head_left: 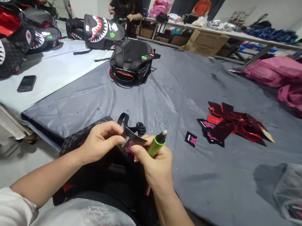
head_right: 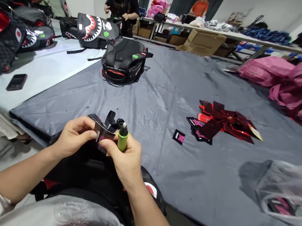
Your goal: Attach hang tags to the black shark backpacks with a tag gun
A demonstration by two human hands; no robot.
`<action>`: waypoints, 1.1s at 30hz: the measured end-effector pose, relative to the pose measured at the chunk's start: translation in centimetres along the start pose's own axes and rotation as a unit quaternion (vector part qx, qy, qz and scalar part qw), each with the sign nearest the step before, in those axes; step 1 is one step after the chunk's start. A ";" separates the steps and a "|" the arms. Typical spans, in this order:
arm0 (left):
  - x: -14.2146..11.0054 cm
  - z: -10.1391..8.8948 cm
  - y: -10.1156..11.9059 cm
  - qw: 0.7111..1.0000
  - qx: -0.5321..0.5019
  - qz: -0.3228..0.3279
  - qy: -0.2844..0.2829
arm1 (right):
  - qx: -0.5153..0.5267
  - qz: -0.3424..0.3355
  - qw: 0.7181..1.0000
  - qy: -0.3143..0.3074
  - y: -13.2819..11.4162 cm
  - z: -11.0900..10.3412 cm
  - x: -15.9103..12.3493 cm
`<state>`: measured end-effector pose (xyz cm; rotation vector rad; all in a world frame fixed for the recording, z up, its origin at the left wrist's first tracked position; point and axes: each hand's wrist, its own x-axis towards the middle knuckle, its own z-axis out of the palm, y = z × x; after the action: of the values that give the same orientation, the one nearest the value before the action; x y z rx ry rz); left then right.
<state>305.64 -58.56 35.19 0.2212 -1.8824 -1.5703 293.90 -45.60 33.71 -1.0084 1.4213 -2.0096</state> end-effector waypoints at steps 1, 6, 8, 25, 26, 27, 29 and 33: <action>-0.1 0.1 -0.3 0.999 0.024 0.028 0.013 | -0.024 -0.029 0.999 0.031 0.1 0.2 -0.1; -0.9 0.2 -1.9 0.976 0.099 0.195 0.021 | -0.124 -0.207 0.968 0.070 0.8 0.5 -0.7; -1.1 0.3 -1.8 0.971 0.103 0.214 0.028 | -0.138 -0.223 0.964 0.052 1.0 0.4 -0.8; -9.1 -9.6 -2.7 0.923 0.379 -0.055 0.043 | -0.590 -0.068 0.743 -0.307 0.0 4.6 -0.9; -8.9 -9.6 -2.8 0.922 0.382 -0.044 0.044 | -0.613 -0.035 0.721 -0.321 0.3 5.3 -0.7; -8.7 -9.5 -2.8 0.923 0.382 -0.039 0.041 | -0.634 -0.012 0.700 -0.329 0.6 5.8 -0.5; -8.2 -9.6 -2.9 0.926 0.373 -0.043 0.032 | -0.657 0.000 0.671 -0.344 1.0 6.3 -0.2; -7.4 -9.9 -3.1 0.929 0.362 -0.074 0.028 | -0.666 -0.066 0.672 -0.316 0.9 6.0 0.2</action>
<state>316.14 -63.52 30.07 0.7320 -2.3687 -0.8689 298.53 -49.58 34.03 -2.0739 2.2732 -0.1447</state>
